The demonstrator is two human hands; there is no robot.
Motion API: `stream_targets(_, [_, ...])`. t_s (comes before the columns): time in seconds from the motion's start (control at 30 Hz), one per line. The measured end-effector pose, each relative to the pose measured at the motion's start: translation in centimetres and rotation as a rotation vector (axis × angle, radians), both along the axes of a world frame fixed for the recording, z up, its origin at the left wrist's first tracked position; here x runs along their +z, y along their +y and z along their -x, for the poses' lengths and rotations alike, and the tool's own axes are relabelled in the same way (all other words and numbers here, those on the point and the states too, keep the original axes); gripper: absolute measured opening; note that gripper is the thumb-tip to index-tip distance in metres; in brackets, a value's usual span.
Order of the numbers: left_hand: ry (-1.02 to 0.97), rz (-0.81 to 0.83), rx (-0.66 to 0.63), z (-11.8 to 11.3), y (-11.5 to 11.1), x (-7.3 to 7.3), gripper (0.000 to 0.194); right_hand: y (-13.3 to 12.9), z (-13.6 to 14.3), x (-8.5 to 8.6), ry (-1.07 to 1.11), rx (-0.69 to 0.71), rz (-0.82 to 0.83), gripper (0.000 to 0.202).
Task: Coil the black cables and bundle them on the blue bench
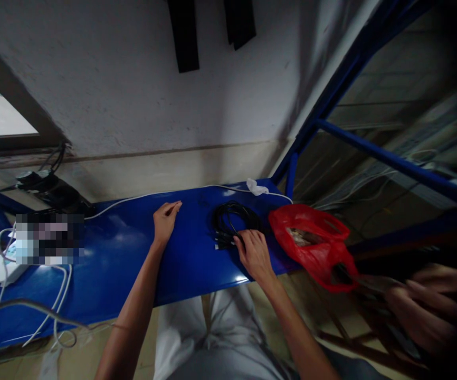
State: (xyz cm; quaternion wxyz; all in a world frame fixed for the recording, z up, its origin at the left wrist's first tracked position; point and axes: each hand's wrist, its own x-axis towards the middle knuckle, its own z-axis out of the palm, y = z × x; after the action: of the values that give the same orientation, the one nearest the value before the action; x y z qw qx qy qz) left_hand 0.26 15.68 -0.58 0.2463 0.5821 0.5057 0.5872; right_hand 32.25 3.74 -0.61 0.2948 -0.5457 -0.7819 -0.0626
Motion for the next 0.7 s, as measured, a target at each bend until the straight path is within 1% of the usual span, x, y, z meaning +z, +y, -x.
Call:
stream_targets(0.17, [0.036,-0.003,-0.004,-0.2,-0.2,0.2,0.035,1.4,-1.3,0.7,-0.089,-0.018,0.018,0.027])
stream_targets(0.3, [0.069,-0.011,-0.002,-0.2,-0.3,0.3,0.034,2.3,-2.0,1.2,-0.201,0.004,0.029,0.028])
stream_targets(0.43, [0.077,-0.006,0.013,-0.1,-0.1,0.1,0.034,2.6,-2.2,1.6,-0.237,0.036,0.047,0.027])
stream_targets(0.5, [0.055,0.007,0.016,0.0,0.0,-0.1,0.036,2.6,-2.2,2.1,-0.248,0.068,0.079,0.028])
stream_targets(0.6, [-0.025,0.040,0.027,0.1,0.3,-0.5,0.040,2.6,-2.1,2.8,-0.267,0.133,0.124,0.036])
stream_targets(0.7, [-0.118,0.092,0.045,0.2,0.5,-0.8,0.047,2.7,-2.1,3.4,-0.280,0.153,0.144,0.041])
